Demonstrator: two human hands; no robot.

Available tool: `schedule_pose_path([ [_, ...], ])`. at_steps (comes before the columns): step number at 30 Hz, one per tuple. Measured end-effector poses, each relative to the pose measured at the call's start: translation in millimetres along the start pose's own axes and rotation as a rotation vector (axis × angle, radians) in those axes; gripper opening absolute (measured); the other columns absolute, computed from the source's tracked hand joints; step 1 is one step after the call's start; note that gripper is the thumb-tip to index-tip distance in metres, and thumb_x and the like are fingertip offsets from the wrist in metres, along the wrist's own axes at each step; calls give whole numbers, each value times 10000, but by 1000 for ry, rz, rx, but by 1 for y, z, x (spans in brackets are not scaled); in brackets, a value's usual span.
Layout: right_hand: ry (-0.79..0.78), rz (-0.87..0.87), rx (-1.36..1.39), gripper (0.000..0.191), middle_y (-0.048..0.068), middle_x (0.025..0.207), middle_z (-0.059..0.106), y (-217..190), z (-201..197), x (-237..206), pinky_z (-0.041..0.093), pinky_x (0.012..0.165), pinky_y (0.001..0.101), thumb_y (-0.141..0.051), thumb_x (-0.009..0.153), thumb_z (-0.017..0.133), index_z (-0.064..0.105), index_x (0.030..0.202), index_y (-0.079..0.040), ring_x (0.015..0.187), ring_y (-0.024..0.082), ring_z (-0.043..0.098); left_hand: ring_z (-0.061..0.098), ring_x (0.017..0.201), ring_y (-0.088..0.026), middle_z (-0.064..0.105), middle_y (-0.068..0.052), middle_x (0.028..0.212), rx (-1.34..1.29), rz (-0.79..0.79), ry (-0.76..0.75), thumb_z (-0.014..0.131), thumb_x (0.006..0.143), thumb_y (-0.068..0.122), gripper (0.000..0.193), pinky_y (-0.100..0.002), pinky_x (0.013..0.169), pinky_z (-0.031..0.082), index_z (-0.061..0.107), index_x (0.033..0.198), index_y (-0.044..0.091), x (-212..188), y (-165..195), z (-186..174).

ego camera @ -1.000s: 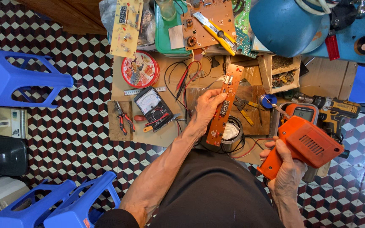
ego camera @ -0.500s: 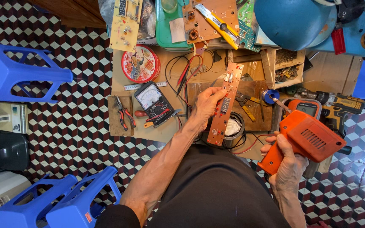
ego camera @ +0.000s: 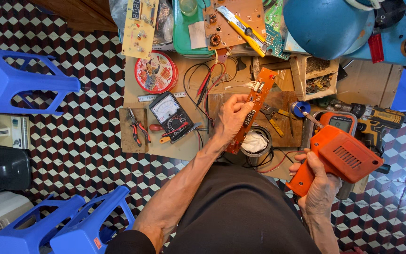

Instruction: The person uses a heat gun to apply heat to a green circuit board, then flips it to heat the other side. They repeat this process on multiple boards, occasionally using a multimeter to test connections.

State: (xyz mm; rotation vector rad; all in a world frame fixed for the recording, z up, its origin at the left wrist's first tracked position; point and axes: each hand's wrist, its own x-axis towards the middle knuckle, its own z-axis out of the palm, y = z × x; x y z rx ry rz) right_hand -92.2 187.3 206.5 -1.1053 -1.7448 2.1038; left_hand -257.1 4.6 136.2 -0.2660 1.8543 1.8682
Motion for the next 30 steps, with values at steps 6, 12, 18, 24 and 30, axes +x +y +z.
schedule_pose_path([
  [6,29,28,-33,321,98,941,722,0,0,0,639,646,280,-191,964,696,629,1226,-18,723,146,708,655,757,-89,805,-86,912,76,156,43,628,990,222,340,-279,690,523,649,1272,33,-1,1,-1],
  [12,18,14,-57,339,94,947,719,3,-2,0,646,654,277,-209,970,693,626,1242,-18,733,139,708,724,879,-102,795,-98,1039,29,175,27,602,1013,261,349,-253,754,575,631,1280,39,-3,1,-2],
  [18,26,25,-68,338,92,943,720,2,0,2,640,632,269,-214,966,692,629,1238,-25,721,139,706,722,947,-119,788,-131,1087,-35,200,-1,601,1030,263,357,-260,810,584,624,1303,33,0,0,-1],
  [24,21,19,-88,322,88,940,717,0,1,2,641,622,268,-220,972,686,626,1225,-29,718,136,706,722,973,-122,780,-139,1106,-40,182,6,599,1028,280,386,-268,836,583,616,1323,31,3,-6,1],
  [30,18,18,-82,316,96,937,718,1,1,2,627,599,265,-221,973,691,631,1214,-25,712,144,706,718,985,-123,784,-138,1083,-39,197,32,593,1034,287,386,-257,835,572,636,1302,12,5,-12,0],
])
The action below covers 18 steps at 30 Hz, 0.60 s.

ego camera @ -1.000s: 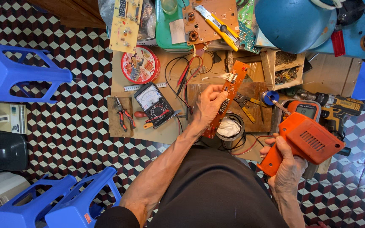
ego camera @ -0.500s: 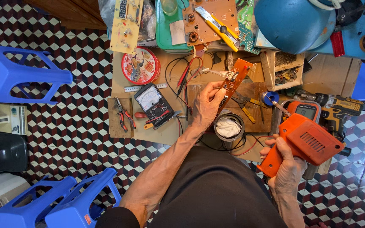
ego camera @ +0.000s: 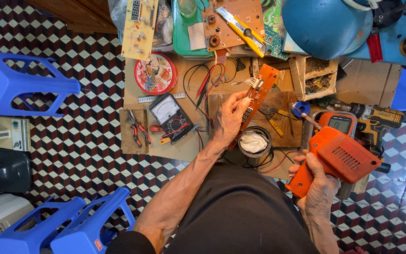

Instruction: The person uses a heat gun to apply heat to a green circuit board, then flips it to heat the other side. They repeat this process on multiple boards, occasionally using a multimeter to test connections.

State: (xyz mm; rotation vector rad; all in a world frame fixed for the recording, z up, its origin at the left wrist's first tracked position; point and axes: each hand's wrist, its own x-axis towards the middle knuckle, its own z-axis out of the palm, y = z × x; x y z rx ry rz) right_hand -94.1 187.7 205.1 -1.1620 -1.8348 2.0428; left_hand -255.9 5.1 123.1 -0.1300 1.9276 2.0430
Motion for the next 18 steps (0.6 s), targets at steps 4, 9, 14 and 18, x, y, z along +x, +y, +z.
schedule_pose_path([
  [4,-24,-3,6,315,96,933,716,1,0,0,630,596,260,-216,970,691,631,1210,-21,706,145,707,717,950,-118,781,-132,1064,-10,-45,-7,595,1030,299,395,-244,797,569,646,1287,3,1,-3,0],
  [9,-34,-1,33,320,97,932,713,2,1,0,626,586,263,-211,970,692,626,1216,-18,703,149,707,688,863,-115,771,-131,1020,-108,-155,-6,620,1019,299,391,-245,732,556,660,1260,-6,3,0,0],
  [14,-36,21,80,317,104,935,713,4,1,0,621,578,271,-201,965,697,631,1215,-19,703,155,711,695,864,-107,781,-107,1001,-56,-174,-62,627,1007,283,367,-248,740,544,605,1274,32,-1,10,-4],
  [18,-32,26,76,313,106,934,719,4,-1,0,622,581,262,-195,968,693,634,1219,-17,701,153,710,674,790,-131,791,-113,926,116,-111,-58,601,993,257,391,-280,701,537,578,1331,62,-3,13,-3],
])
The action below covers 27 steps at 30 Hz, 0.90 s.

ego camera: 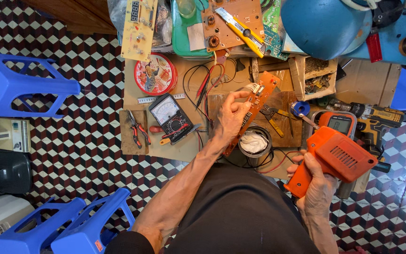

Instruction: The person uses a heat gun to apply heat to a green circuit board, then flips it to heat the other side. They repeat this process on multiple boards, occasionally using a multimeter to test connections.

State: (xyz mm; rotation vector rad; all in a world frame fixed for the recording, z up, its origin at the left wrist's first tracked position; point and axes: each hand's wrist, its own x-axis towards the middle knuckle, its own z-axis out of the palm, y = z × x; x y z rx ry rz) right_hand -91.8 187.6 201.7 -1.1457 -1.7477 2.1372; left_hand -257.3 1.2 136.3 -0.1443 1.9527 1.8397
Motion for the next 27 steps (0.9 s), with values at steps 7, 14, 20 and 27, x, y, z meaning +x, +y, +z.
schedule_pose_path([
  [7,4,-26,-25,308,111,932,721,0,-1,1,631,602,261,-189,967,692,632,1215,-16,701,155,713,716,875,-134,765,-109,960,-141,51,-43,671,972,222,401,-272,733,566,561,1313,42,2,-3,5],
  [14,8,-29,-29,308,106,918,725,0,0,0,630,602,262,-189,968,692,633,1216,-15,696,152,711,724,859,-123,758,-94,929,-156,56,-20,662,985,285,402,-243,701,571,567,1298,51,0,-1,6],
  [20,-6,-26,-32,325,106,931,719,1,-1,1,635,609,263,-188,959,695,624,1222,-11,700,156,712,723,829,-97,788,-82,913,-129,84,-11,652,1009,310,351,-234,697,556,621,1254,60,-4,8,5],
  [27,-2,-18,-59,316,111,933,719,-1,1,0,627,594,257,-199,975,681,628,1220,-7,705,157,712,733,845,-95,790,-61,936,-42,94,44,638,1018,333,335,-244,695,564,668,1232,77,-5,6,4],
])
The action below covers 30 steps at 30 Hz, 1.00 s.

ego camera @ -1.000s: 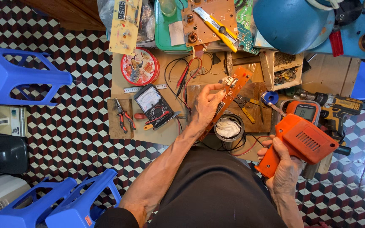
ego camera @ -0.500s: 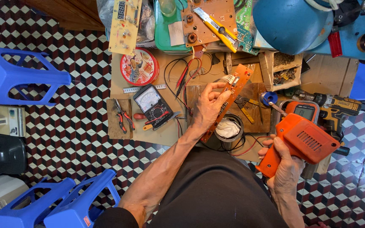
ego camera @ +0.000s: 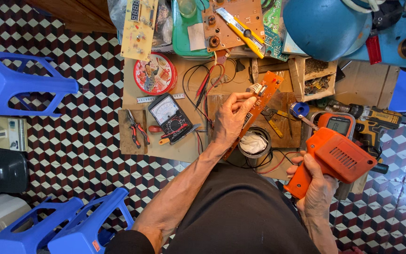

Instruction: The person uses a heat gun to apply heat to a green circuit board, then flips it to heat the other side. They repeat this process on multiple boards, occasionally using a multimeter to test connections.

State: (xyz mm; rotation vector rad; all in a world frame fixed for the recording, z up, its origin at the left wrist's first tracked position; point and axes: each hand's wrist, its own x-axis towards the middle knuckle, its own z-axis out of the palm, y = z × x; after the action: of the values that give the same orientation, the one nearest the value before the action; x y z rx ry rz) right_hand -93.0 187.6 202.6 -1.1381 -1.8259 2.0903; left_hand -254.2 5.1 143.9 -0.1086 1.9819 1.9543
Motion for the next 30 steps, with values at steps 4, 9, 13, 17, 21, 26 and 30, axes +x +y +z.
schedule_pose_path([
  [4,26,22,2,306,109,931,716,-5,3,-5,640,608,266,-184,971,685,628,1215,-8,707,156,709,715,864,-129,778,-102,993,27,46,26,644,1049,305,331,-257,721,575,723,1238,45,4,-10,2],
  [9,-27,-29,-5,281,119,962,717,-16,7,-15,638,594,312,-156,968,678,605,1193,-4,722,163,716,714,889,-195,710,-161,1109,-660,-261,-125,633,1036,214,337,-317,809,612,609,1287,-11,9,-14,-4],
  [13,-43,-57,-14,310,149,977,718,-23,12,-19,654,660,339,-126,955,697,607,1204,35,752,193,726,717,973,-215,692,-173,1193,-948,-404,-244,591,1054,173,304,-332,918,608,602,1281,-29,4,-13,-8],
  [17,-85,-84,-88,349,154,1000,728,-26,12,-21,657,750,324,-86,939,705,614,1247,49,799,201,736,699,1020,-228,685,-169,1224,-1096,-481,-394,580,1044,137,309,-353,968,603,600,1275,-67,-2,-18,-4],
  [21,-155,-105,-147,358,141,973,728,-19,11,-21,660,705,325,-83,926,702,595,1257,-2,773,191,734,694,989,-206,696,-145,1177,-1158,-603,-335,561,1050,159,318,-330,922,601,616,1273,-61,-15,-30,3],
  [26,-190,-128,-197,363,118,983,729,-4,7,-21,681,714,333,-117,917,714,601,1253,-39,778,187,753,694,951,-211,677,-158,1047,-1327,-692,-283,592,1069,122,257,-316,888,618,619,1205,-96,-25,-42,6],
  [30,-180,-126,-184,363,121,971,729,3,2,-19,679,693,336,-100,918,714,605,1256,-25,765,195,748,695,903,-209,681,-162,1018,-1340,-685,-229,614,1032,138,260,-314,839,622,630,1154,-92,-23,-48,6],
])
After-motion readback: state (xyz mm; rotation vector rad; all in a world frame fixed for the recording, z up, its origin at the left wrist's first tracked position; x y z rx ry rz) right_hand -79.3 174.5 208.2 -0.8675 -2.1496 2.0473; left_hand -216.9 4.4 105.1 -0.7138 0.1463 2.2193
